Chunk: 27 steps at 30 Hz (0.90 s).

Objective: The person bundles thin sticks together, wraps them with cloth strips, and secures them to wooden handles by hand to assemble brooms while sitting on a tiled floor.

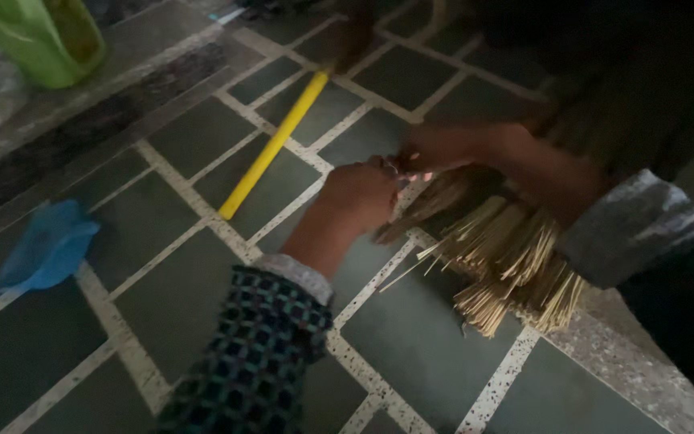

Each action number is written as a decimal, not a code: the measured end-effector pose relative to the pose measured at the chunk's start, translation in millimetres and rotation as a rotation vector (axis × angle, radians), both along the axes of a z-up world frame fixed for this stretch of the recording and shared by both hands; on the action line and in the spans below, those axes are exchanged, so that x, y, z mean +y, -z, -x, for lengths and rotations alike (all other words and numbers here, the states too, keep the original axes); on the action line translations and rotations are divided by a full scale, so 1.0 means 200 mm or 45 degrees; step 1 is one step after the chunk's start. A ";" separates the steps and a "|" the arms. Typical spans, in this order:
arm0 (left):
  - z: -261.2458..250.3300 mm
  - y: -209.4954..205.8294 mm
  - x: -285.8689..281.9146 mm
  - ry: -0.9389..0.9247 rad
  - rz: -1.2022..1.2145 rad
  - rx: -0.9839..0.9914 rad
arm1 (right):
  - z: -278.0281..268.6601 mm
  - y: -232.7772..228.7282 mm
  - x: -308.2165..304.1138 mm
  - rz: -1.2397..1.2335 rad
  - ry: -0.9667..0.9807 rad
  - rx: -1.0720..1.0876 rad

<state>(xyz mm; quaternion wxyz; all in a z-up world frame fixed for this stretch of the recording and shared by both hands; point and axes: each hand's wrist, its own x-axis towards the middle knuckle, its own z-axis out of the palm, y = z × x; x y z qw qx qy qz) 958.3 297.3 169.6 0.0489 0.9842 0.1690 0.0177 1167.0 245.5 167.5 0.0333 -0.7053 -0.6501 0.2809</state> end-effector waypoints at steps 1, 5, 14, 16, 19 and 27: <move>-0.05 0.03 -0.01 0.015 0.003 0.026 | -0.09 0.09 0.00 -0.036 -0.008 -0.044; -0.12 0.19 -0.04 -0.049 0.104 0.163 | -0.35 0.42 0.01 -0.004 0.060 -0.307; -0.02 0.55 -0.05 -0.085 0.102 0.257 | -0.34 0.84 -0.10 0.037 0.142 -0.670; 0.02 0.59 -0.04 -0.097 0.122 0.349 | -0.33 0.87 -0.11 0.015 0.133 -0.683; 0.08 0.61 -0.01 -0.211 0.268 0.505 | -0.31 0.88 -0.09 -0.017 0.123 -0.705; 0.23 0.53 0.02 -0.453 0.380 0.587 | -0.03 0.77 0.19 0.005 -0.025 -0.800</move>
